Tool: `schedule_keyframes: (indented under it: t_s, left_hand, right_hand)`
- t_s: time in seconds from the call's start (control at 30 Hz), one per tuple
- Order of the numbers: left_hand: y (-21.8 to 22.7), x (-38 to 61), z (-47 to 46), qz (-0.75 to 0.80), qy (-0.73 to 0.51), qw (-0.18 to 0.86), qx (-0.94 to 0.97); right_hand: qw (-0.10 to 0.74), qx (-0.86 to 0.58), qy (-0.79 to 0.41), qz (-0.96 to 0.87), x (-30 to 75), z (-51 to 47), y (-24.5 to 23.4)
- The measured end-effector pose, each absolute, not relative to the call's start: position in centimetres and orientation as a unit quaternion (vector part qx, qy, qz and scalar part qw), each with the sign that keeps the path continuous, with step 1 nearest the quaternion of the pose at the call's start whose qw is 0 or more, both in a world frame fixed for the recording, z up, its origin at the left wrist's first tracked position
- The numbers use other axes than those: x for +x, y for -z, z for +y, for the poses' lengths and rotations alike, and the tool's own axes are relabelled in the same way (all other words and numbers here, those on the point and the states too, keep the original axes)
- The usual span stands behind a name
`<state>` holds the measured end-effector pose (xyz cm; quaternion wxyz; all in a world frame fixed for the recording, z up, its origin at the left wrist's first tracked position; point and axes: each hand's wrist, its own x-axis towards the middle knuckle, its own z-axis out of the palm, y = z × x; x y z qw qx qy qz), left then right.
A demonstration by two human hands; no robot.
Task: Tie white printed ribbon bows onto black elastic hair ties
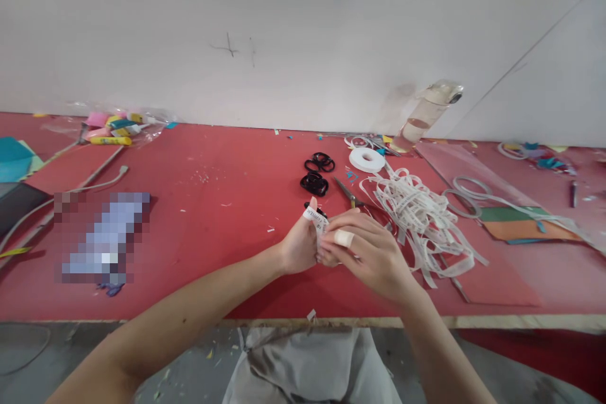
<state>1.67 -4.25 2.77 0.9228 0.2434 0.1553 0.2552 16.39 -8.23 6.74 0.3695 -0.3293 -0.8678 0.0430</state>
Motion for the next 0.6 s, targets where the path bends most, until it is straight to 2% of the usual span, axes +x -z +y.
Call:
schedule_keyframes:
  t_s: [0.13,0.33,0.6]
  left_hand:
    - [-2.6,1.8,-4.4,0.196,-0.266,0.904,0.272]
    - [-2.5,1.8,-4.2,0.195,-0.294,0.875,0.330]
    - [-2.2,1.8,-3.6,0.234,-0.307,0.854,0.350]
  right_hand:
    - [0.349,-0.346,-0.025,-0.871,16.7,-8.0,-6.2]
    - [0.398,-0.349,-0.002,-0.849,16.0,-7.9,-5.6]
    - [0.372,-0.404,-0.012,-0.836,15.6,-7.6,-5.0]
